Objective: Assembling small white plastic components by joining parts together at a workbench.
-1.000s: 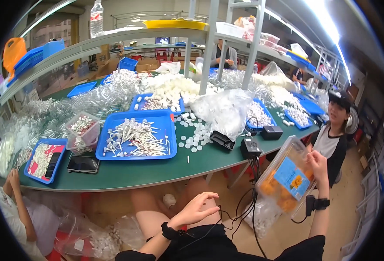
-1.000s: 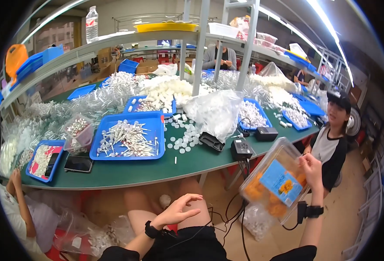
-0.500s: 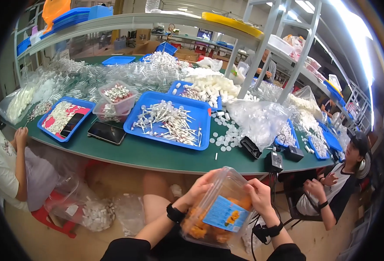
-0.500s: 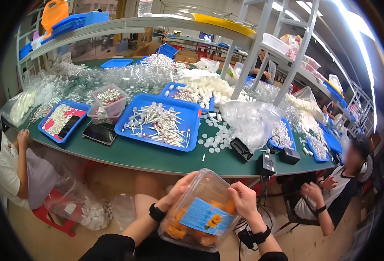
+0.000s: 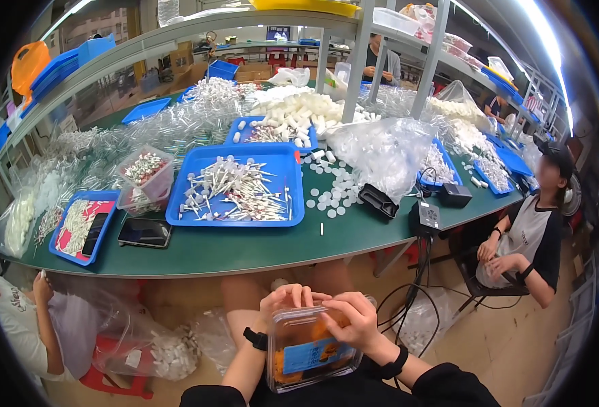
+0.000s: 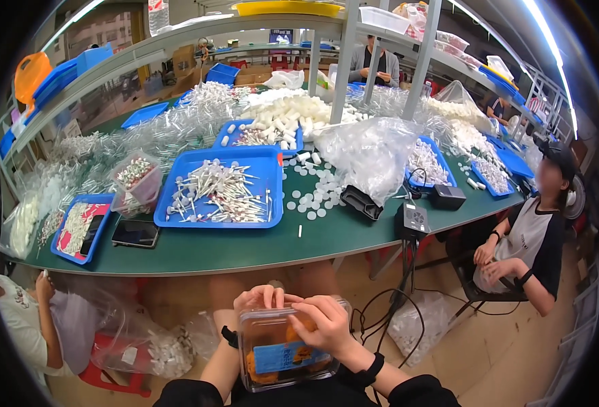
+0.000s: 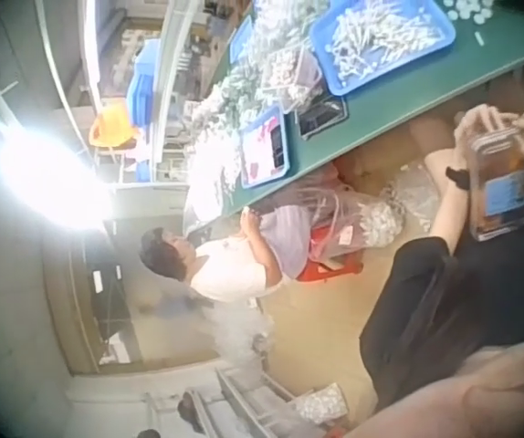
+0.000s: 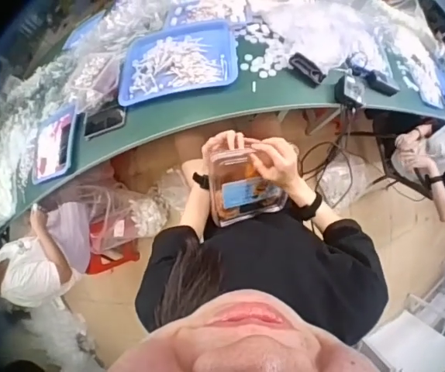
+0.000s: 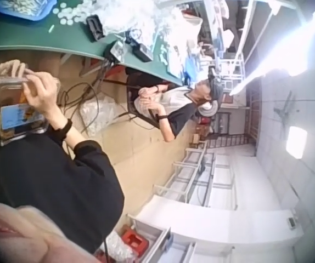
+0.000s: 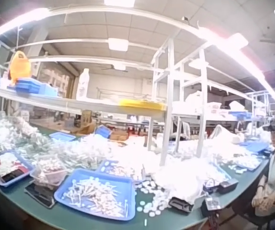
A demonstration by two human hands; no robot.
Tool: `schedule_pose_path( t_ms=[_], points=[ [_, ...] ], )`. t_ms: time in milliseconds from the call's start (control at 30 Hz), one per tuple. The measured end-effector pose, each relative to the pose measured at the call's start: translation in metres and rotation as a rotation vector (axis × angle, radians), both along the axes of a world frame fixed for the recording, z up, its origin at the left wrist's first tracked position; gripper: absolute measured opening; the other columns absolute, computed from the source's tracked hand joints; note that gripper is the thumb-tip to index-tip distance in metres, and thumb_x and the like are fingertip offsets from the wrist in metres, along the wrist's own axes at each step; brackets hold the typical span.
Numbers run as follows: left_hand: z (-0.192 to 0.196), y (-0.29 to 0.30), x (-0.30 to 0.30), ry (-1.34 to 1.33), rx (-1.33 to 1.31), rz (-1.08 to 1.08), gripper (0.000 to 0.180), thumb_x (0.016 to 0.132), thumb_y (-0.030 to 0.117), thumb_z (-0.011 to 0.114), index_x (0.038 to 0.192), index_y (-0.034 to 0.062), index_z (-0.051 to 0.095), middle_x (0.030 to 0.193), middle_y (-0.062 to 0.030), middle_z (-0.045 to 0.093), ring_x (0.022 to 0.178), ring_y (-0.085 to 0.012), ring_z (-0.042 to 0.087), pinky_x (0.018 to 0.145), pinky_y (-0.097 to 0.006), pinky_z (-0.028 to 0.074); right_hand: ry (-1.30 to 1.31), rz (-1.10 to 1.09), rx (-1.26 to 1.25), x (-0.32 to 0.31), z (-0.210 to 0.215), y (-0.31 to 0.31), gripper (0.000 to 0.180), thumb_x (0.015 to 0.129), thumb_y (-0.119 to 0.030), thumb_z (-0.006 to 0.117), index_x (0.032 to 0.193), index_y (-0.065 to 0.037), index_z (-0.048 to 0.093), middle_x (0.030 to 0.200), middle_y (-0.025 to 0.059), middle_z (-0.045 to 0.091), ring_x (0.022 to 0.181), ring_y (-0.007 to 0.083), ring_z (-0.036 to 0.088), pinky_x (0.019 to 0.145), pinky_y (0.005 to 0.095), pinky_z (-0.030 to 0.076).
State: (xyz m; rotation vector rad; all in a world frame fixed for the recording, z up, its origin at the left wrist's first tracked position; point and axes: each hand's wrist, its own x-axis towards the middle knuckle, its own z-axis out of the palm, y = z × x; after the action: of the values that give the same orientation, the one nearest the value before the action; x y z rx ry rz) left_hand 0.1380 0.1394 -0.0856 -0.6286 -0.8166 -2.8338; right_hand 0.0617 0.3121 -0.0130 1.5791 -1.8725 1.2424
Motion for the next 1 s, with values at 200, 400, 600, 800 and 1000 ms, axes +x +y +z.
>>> schedule_pose_path(
  t_ms=[200,400,600,800,1000],
  points=[
    [0.004,-0.002,-0.01,-0.021,-0.06,-0.063,0.038,0.086,0.036,0.049,0.074,0.0014,0.059,0.081,-0.0128,0.057,0.095,-0.0314,0.056,0.088,-0.038,0.043,-0.175,-0.084,0.075,0.012,0.005,-0.015,0.01,0.075,-0.006,0.068,0.068,-0.003,0.061,0.064,0.0072,0.055,0.058,0.0212,0.054,0.051,0.0303,0.042],
    [0.011,0.018,-0.007,-0.101,-0.001,0.044,0.007,0.083,0.007,0.057,0.083,0.0009,0.056,0.094,-0.0112,0.055,0.091,-0.0237,0.054,0.086,-0.034,0.046,-0.183,-0.098,-0.139,0.005,-0.016,-0.041,0.021,0.081,-0.006,0.066,0.063,-0.005,0.055,0.063,0.0053,0.053,0.053,0.02,0.051,0.047,0.032,0.04],
    [-0.014,0.036,-0.002,0.077,-0.157,0.424,0.01,0.086,0.005,0.045,0.083,0.0011,0.053,0.095,-0.0078,0.052,0.099,-0.0234,0.051,0.09,-0.034,0.044,-0.162,-0.099,-0.158,0.002,-0.02,-0.041,0.022,0.08,-0.006,0.065,0.063,-0.007,0.051,0.064,0.0051,0.052,0.054,0.021,0.048,0.049,0.0329,0.039],
    [-0.016,0.041,-0.001,0.085,-0.041,0.482,0.017,0.092,0.005,0.041,0.083,0.0014,0.055,0.095,-0.0065,0.054,0.097,-0.0224,0.049,0.089,-0.034,0.044,-0.091,-0.071,-0.168,0.002,-0.021,-0.046,0.018,0.08,-0.009,0.065,0.068,-0.007,0.052,0.066,0.0047,0.051,0.059,0.0222,0.049,0.053,0.0339,0.039],
    [-0.005,0.041,-0.001,0.056,0.086,0.345,0.019,0.086,0.014,0.044,0.08,0.0024,0.057,0.097,-0.0099,0.053,0.095,-0.023,0.05,0.087,-0.033,0.043,-0.123,-0.059,-0.101,0.003,-0.031,-0.045,0.017,0.081,-0.012,0.063,0.068,-0.007,0.053,0.066,0.0049,0.051,0.058,0.0224,0.049,0.053,0.0342,0.038]
  ],
)
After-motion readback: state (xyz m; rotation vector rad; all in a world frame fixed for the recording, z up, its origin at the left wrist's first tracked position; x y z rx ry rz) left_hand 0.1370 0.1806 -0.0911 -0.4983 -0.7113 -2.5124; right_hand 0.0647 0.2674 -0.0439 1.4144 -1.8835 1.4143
